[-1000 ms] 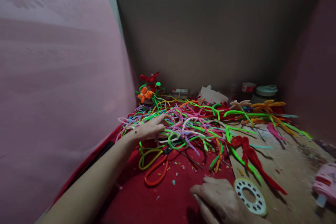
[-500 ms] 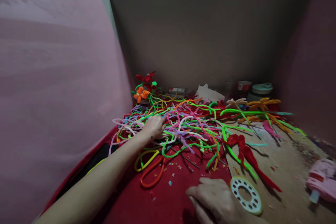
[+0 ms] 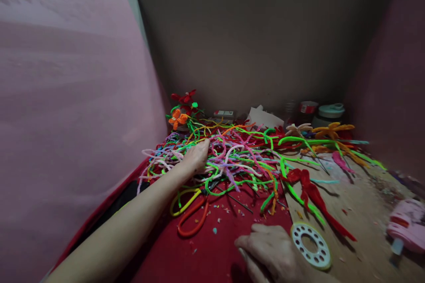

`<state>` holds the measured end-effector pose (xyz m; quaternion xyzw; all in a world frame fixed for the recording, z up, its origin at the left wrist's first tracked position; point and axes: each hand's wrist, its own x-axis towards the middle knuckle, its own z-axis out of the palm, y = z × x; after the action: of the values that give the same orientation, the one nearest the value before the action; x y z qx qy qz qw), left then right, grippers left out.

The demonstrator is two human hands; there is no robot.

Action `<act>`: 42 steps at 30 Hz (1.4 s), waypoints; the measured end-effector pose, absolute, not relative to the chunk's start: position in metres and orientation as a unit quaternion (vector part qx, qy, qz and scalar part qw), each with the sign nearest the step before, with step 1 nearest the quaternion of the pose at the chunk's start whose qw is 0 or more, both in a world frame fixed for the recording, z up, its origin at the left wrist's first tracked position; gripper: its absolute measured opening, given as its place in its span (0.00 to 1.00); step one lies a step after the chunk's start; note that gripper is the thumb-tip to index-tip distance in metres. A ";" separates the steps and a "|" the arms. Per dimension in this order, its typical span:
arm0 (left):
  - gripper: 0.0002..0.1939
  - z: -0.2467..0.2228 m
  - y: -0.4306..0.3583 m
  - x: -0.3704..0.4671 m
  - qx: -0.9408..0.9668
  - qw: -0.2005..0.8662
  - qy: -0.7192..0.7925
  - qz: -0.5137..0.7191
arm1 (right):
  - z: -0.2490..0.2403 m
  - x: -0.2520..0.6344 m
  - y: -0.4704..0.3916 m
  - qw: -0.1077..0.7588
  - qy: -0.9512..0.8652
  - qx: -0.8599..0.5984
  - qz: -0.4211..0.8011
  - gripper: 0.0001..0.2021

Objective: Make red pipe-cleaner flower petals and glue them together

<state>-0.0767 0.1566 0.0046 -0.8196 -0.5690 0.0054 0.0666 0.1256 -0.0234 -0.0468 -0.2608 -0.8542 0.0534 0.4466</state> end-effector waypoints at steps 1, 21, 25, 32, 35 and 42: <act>0.25 0.004 0.157 -0.077 -0.823 0.064 -0.564 0.005 | -0.047 0.126 -0.024 0.445 -0.855 -0.260 0.057 0.10; 0.13 0.022 0.163 -0.096 -0.809 0.096 -0.578 -0.044 | -0.046 0.126 -0.025 0.453 -0.847 -0.268 0.073 0.10; 0.12 0.015 0.150 -0.098 -0.852 0.076 -0.518 0.021 | -0.046 0.126 -0.024 0.454 -0.849 -0.263 0.063 0.10; 0.14 0.008 0.141 -0.099 -0.853 0.069 -0.513 0.068 | -0.050 0.126 -0.022 0.442 -0.855 -0.263 0.066 0.10; 0.22 0.010 0.144 -0.094 -0.826 0.078 -0.554 0.071 | -0.053 0.127 -0.022 0.442 -0.855 -0.263 0.062 0.10; 0.19 0.010 0.166 -0.082 -0.774 0.079 -0.626 0.056 | -0.051 0.126 -0.021 0.441 -0.855 -0.270 0.031 0.11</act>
<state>-0.0817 0.1664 0.0103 -0.7741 -0.6257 0.0556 0.0789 0.1261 -0.0208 -0.0514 -0.2696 -0.8553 0.0313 0.4413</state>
